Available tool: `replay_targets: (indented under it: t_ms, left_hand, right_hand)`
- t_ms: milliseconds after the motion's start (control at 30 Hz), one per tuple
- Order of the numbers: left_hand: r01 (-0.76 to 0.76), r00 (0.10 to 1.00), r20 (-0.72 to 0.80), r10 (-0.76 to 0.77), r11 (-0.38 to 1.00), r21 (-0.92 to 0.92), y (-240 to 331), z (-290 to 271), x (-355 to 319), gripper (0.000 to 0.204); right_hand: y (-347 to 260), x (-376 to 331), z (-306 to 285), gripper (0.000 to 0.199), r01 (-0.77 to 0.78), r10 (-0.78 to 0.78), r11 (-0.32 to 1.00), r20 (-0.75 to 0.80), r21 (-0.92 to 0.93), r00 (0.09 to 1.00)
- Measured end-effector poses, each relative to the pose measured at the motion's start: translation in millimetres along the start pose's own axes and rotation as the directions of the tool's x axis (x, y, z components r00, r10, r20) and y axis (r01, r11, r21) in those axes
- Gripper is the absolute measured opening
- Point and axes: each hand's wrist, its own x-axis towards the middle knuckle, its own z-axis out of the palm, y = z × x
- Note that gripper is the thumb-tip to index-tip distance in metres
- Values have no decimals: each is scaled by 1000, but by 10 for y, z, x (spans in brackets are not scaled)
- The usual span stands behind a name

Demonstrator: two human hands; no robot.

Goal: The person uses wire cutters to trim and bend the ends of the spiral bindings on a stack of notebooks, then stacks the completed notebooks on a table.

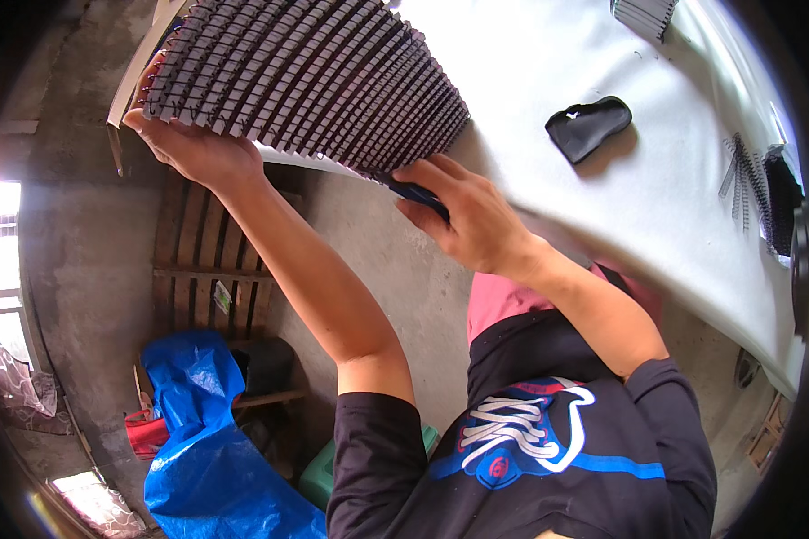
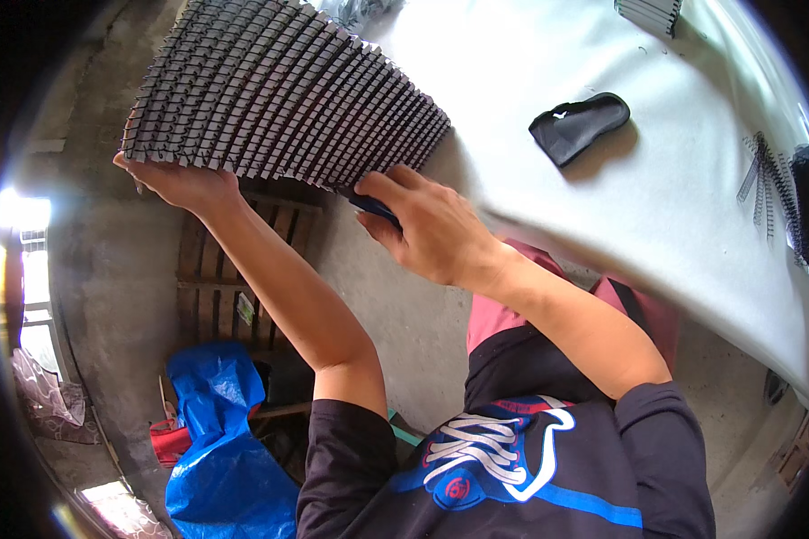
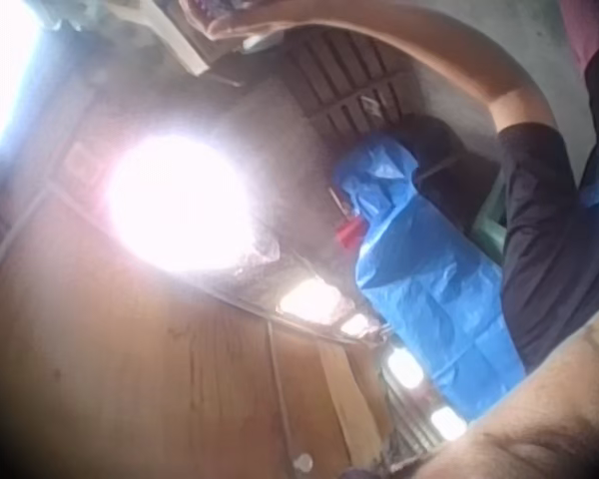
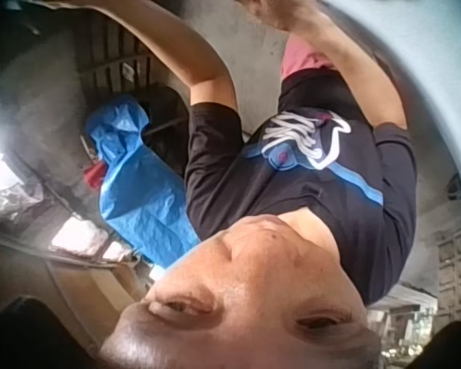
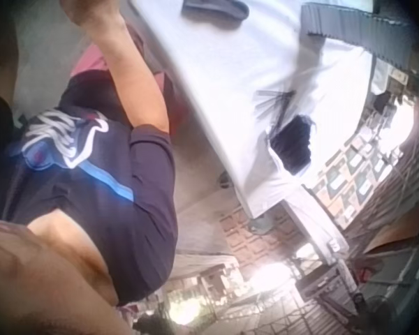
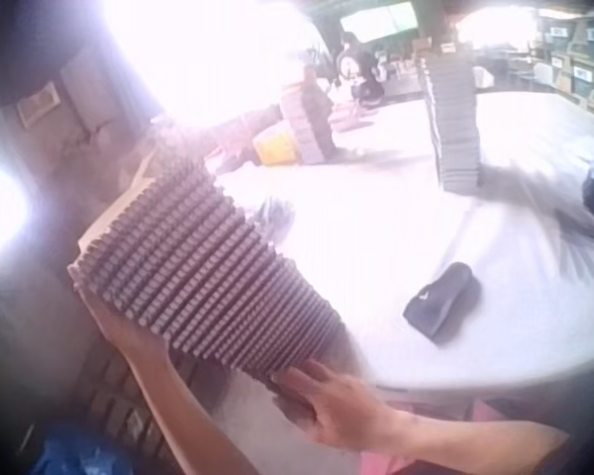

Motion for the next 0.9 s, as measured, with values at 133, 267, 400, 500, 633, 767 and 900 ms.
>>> replay_targets:
  t_ms: [133, 267, 400, 500, 633, 767, 900]
  left_hand:
    - [-3, 1000, 22, 3, 1000, -1, 43, 34, 69, 52]
    - [-23, 999, 30, 26, 995, -96, 41, 47, 91, 57]
    - [-9, 1000, 4, 10, 995, -95, 37, 37, 65, 56]
    - [10, 1000, 25, -8, 996, -83, 53, 30, 42, 56]
    - [2, 1000, 19, 0, 997, -75, 39, 25, 47, 56]
    - [-34, 999, 5, 34, 998, -46, 37, 34, 13, 56]
    - [3, 1000, 12, -2, 996, -85, 35, 37, 35, 55]
  right_hand:
    - [-73, 111, -106, 36, -467, 293, 717, 384, 517, 876]
    - [108, -8, 111, 35, 231, -267, 959, -248, -165, 931]
    - [136, -43, 119, 34, 279, -395, 884, -279, -375, 875]
    - [132, -34, 118, 33, 269, -376, 883, -237, -385, 896]
    - [101, -49, 106, 31, 218, -257, 947, -153, -236, 954]
    - [-77, 32, -51, 30, -411, 303, 804, 300, 429, 905]
    - [36, -28, 27, 33, -315, 244, 810, 204, 494, 948]
